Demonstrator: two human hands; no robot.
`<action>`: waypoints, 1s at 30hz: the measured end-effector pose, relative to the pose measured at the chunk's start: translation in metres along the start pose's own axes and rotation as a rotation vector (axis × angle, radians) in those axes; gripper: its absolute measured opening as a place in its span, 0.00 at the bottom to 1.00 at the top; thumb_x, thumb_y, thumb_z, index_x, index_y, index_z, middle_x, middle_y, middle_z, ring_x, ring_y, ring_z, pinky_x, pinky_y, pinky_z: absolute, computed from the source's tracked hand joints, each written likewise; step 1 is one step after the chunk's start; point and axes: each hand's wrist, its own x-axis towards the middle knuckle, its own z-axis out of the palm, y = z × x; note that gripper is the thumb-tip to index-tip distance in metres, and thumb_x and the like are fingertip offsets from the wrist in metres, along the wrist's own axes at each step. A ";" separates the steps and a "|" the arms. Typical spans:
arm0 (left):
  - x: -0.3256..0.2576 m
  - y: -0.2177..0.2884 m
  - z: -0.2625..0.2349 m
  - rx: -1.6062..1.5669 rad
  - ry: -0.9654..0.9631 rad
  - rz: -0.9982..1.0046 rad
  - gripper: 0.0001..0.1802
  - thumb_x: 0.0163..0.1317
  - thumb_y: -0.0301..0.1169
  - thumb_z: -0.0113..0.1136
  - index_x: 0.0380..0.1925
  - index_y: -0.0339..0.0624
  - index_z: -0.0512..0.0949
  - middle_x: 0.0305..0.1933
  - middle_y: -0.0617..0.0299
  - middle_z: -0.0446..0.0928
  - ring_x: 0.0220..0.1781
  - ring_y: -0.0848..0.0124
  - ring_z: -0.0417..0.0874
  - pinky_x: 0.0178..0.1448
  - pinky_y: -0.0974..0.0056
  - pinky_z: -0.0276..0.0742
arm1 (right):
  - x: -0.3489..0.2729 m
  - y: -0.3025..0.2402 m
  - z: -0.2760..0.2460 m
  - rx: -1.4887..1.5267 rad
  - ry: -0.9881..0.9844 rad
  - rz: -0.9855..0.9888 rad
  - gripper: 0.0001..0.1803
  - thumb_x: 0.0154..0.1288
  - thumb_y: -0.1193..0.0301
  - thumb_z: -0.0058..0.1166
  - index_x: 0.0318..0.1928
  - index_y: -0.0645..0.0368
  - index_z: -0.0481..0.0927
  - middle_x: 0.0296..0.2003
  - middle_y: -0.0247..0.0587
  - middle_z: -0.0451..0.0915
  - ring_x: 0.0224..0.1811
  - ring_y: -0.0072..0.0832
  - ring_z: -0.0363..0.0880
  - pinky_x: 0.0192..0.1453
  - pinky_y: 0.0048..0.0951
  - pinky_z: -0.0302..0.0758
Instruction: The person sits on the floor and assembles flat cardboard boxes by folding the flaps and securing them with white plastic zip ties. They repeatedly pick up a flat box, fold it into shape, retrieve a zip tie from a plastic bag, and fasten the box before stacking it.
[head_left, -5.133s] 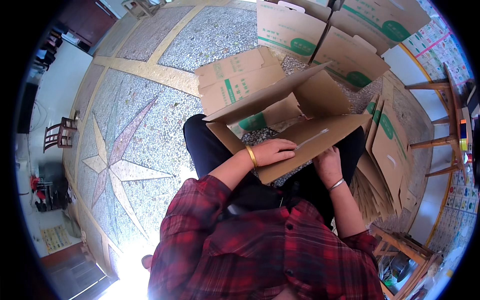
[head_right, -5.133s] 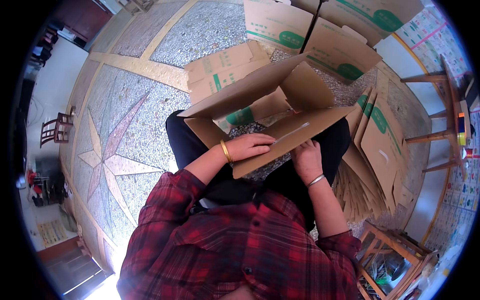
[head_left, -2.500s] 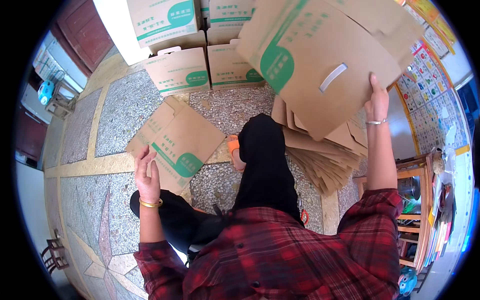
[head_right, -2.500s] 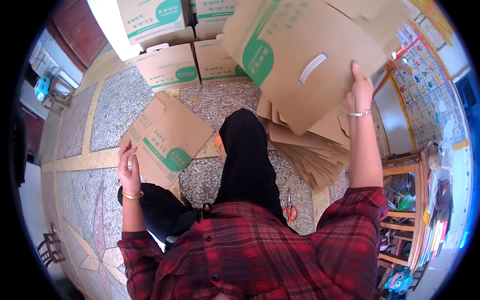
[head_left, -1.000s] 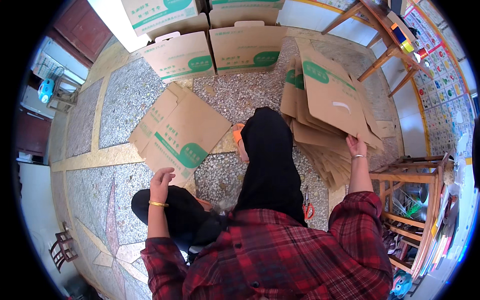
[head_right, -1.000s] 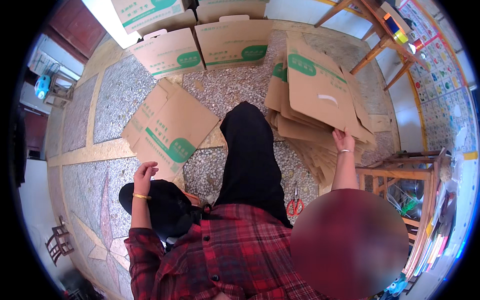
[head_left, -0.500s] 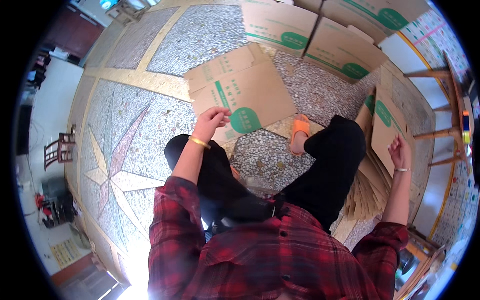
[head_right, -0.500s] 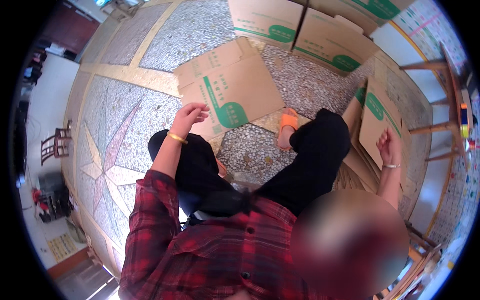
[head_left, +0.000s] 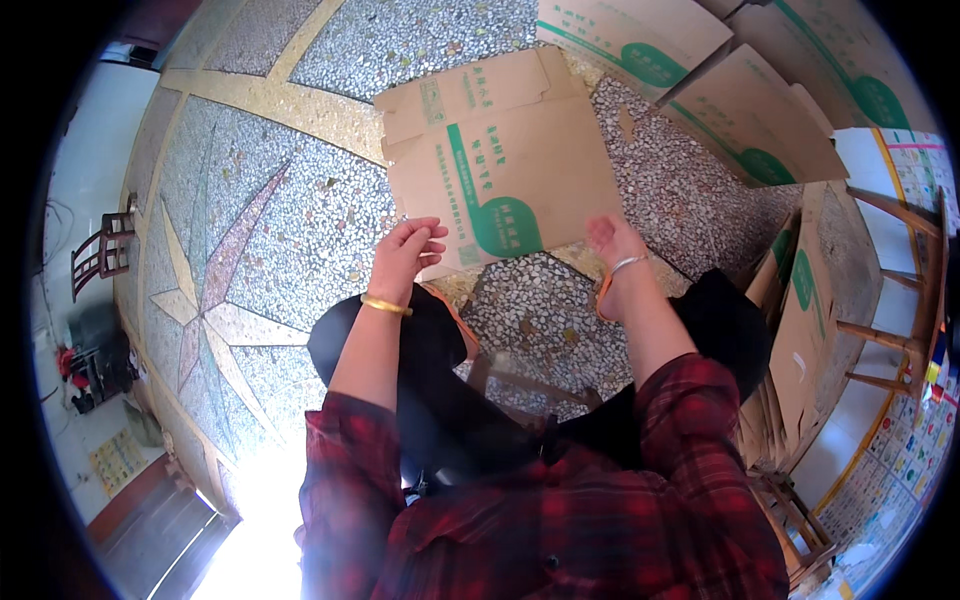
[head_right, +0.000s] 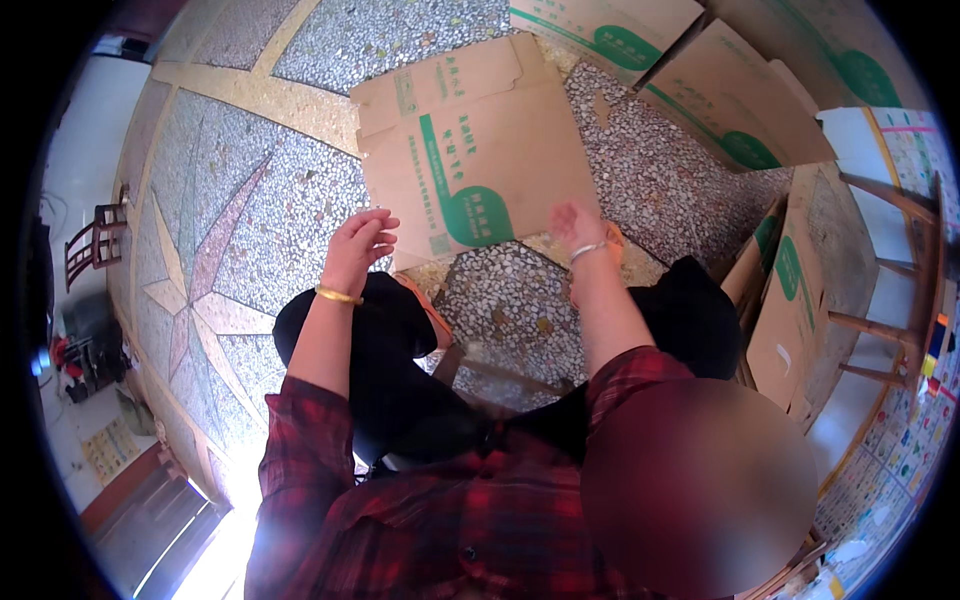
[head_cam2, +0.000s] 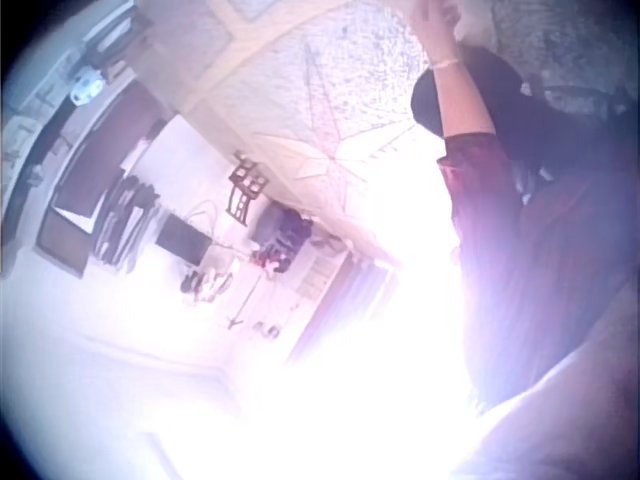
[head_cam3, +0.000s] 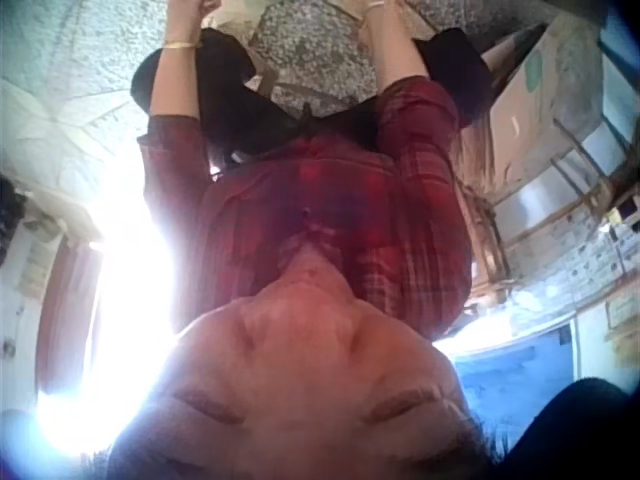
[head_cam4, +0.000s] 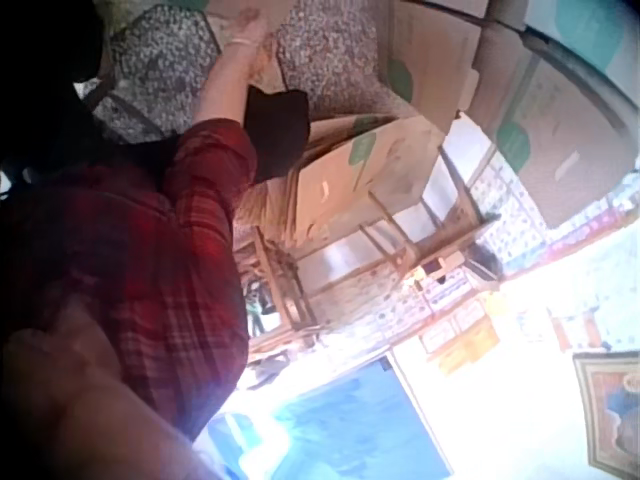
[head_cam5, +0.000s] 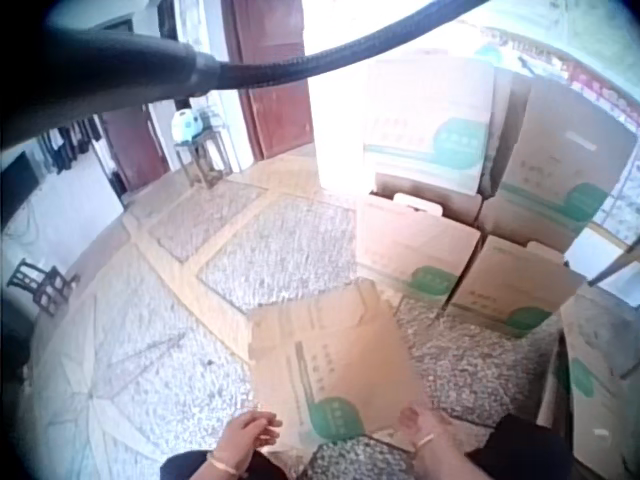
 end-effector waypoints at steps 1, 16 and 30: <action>0.000 -0.002 -0.003 -0.027 -0.004 -0.018 0.13 0.64 0.29 0.47 0.45 0.34 0.72 0.41 0.57 0.77 0.35 0.74 0.77 0.40 0.71 0.75 | 0.008 0.024 -0.005 0.033 0.054 0.065 0.13 0.65 0.60 0.45 0.39 0.57 0.73 0.35 0.40 0.78 0.38 0.34 0.76 0.44 0.40 0.73; 0.026 0.006 0.009 -0.008 -0.080 -0.192 0.12 0.66 0.29 0.46 0.44 0.34 0.73 0.41 0.58 0.78 0.36 0.75 0.78 0.43 0.71 0.75 | 0.094 0.102 -0.023 0.065 0.303 0.254 0.39 0.61 0.51 0.49 0.64 0.57 0.50 0.62 0.50 0.56 0.60 0.40 0.60 0.68 0.54 0.46; 0.034 0.006 0.008 -0.014 -0.127 -0.157 0.11 0.65 0.29 0.47 0.43 0.35 0.74 0.39 0.59 0.78 0.36 0.76 0.77 0.43 0.72 0.74 | 0.088 0.099 0.000 -0.069 0.475 0.149 0.19 0.58 0.50 0.54 0.36 0.52 0.72 0.21 0.28 0.69 0.20 0.23 0.67 0.34 0.31 0.70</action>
